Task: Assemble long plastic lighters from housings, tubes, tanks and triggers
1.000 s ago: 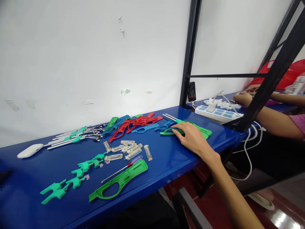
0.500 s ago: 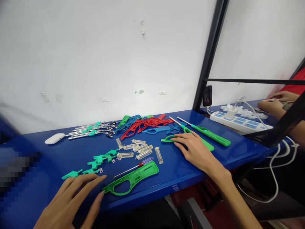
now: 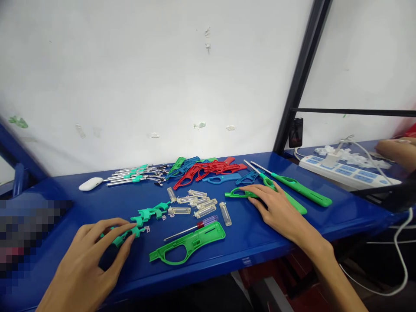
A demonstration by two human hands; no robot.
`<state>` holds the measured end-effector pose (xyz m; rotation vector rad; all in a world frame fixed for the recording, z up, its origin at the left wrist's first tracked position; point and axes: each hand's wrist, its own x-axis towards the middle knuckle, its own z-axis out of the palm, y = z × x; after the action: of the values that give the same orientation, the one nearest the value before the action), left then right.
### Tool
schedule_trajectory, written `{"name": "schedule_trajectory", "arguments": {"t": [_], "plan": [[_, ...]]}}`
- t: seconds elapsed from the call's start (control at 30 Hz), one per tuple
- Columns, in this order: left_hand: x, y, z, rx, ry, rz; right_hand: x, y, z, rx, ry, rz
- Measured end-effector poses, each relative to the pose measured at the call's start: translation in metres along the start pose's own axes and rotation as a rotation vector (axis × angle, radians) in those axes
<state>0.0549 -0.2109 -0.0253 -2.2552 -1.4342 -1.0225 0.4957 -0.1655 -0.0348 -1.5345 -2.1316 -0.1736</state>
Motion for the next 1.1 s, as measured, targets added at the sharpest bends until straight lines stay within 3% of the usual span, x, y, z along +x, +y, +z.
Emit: {"name": "schedule_trajectory", "arguments": {"t": [0.33, 0.73, 0.97, 1.1], "plan": [[0.003, -0.018, 0.007, 0.216, -0.029, -0.046, 0.001, -0.003, 0.0, 0.034, 0.037, -0.019], [0.002, -0.016, 0.007, 0.135, 0.004, -0.005, 0.0, -0.013, -0.006, 0.052, 0.109, -0.068], [0.004, -0.014, 0.007, 0.095, 0.021, -0.005, 0.01, -0.047, -0.007, 0.079, 0.117, -0.207], [0.005, -0.013, 0.001, 0.044, 0.127, -0.023, 0.044, -0.085, -0.013, 0.081, 0.065, -0.348]]}}
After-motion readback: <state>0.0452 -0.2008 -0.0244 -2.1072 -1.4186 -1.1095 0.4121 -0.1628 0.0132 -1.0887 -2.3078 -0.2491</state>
